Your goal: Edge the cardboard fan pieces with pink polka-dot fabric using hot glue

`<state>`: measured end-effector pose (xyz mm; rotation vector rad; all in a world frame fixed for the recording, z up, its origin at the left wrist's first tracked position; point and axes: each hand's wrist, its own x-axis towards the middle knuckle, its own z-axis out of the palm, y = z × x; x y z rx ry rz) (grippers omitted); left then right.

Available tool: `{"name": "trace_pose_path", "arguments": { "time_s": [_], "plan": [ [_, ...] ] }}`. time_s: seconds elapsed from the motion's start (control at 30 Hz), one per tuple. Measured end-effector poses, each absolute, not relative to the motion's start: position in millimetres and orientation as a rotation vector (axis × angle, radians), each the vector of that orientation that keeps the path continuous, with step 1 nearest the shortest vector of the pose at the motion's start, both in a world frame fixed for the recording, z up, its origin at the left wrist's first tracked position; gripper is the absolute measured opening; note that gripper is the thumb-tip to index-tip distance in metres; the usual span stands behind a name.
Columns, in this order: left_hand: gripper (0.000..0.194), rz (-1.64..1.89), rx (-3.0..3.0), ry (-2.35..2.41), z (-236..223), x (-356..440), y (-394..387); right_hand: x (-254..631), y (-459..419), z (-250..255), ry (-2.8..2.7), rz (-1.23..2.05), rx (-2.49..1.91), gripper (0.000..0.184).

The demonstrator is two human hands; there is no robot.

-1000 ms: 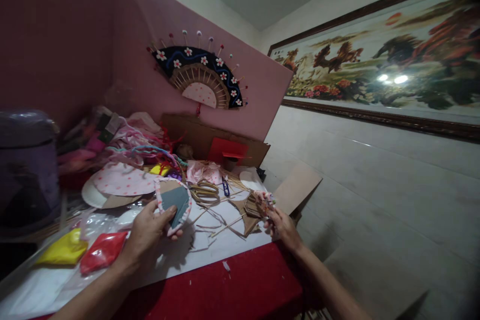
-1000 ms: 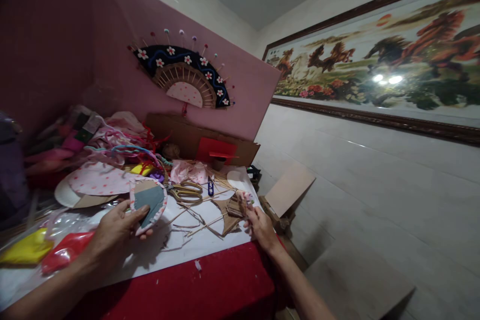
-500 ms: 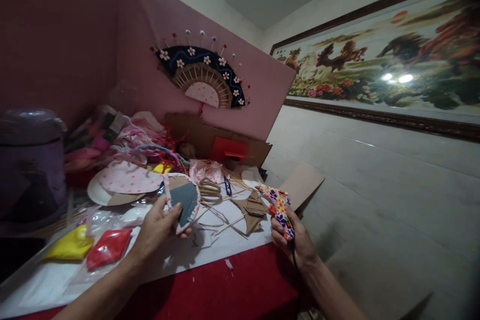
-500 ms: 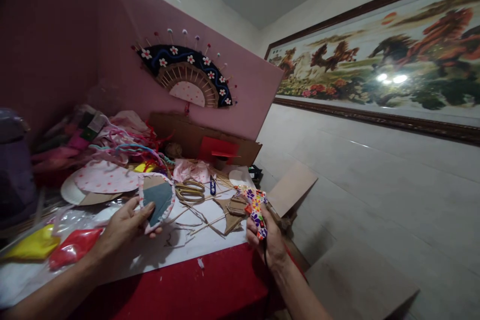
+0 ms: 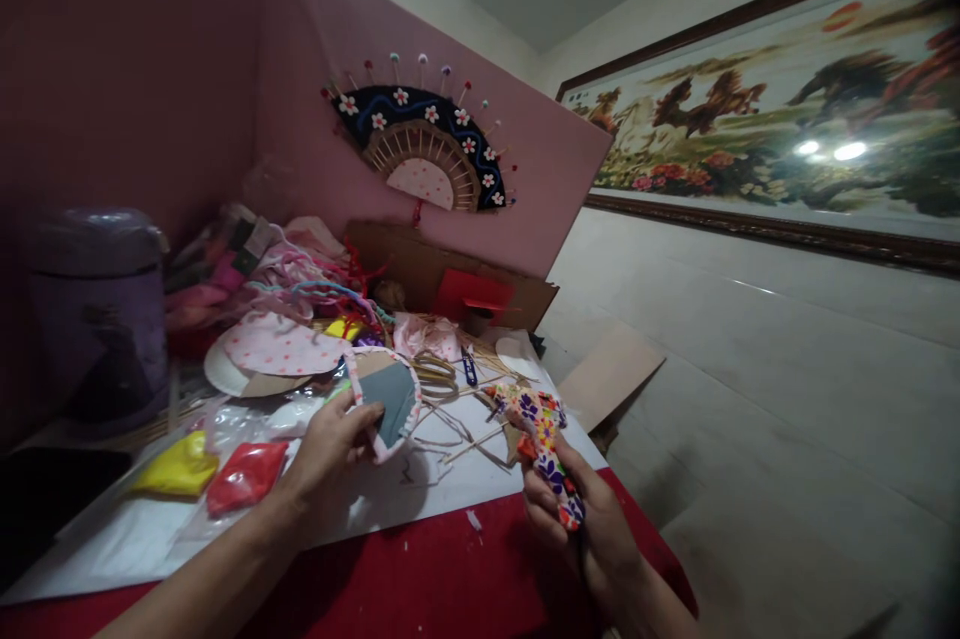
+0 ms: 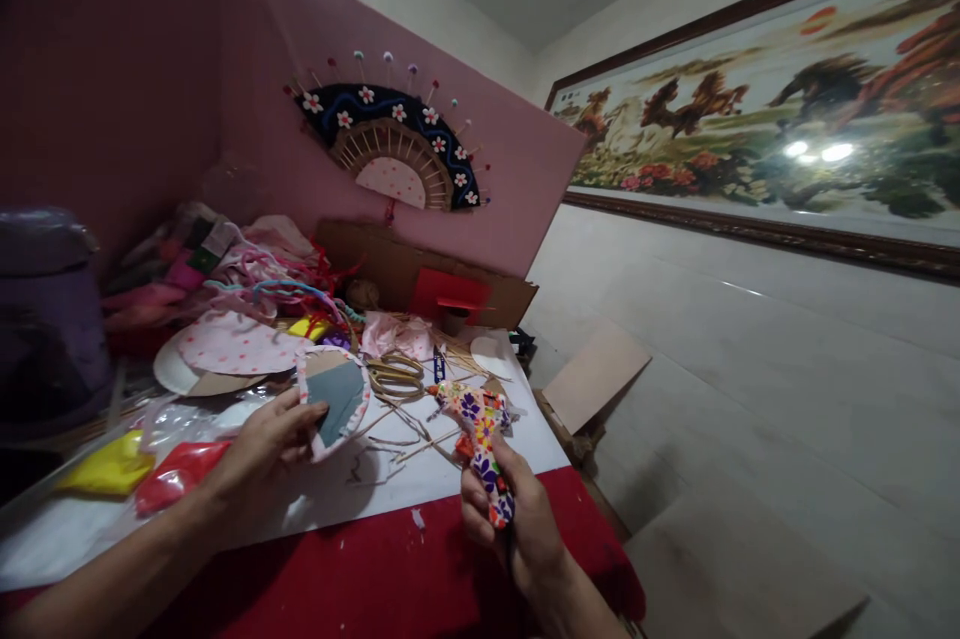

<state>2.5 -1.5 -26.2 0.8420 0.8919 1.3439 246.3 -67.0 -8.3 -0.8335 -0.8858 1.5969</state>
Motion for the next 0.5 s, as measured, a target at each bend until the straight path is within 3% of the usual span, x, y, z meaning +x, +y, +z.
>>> {"name": "trace_pose_path", "arguments": {
  "time_s": [0.23,0.5],
  "plan": [
    [0.031,1.261,0.825,0.772,-20.8,5.3,-5.1,231.8,-82.3,-26.2,-1.389,1.059,-1.133,0.043],
    [0.022,1.187,0.892,0.746,-30.7,4.7,-1.3,219.6,-81.2,-31.4,-1.89,0.506,-1.103,0.034]
  ]
}}
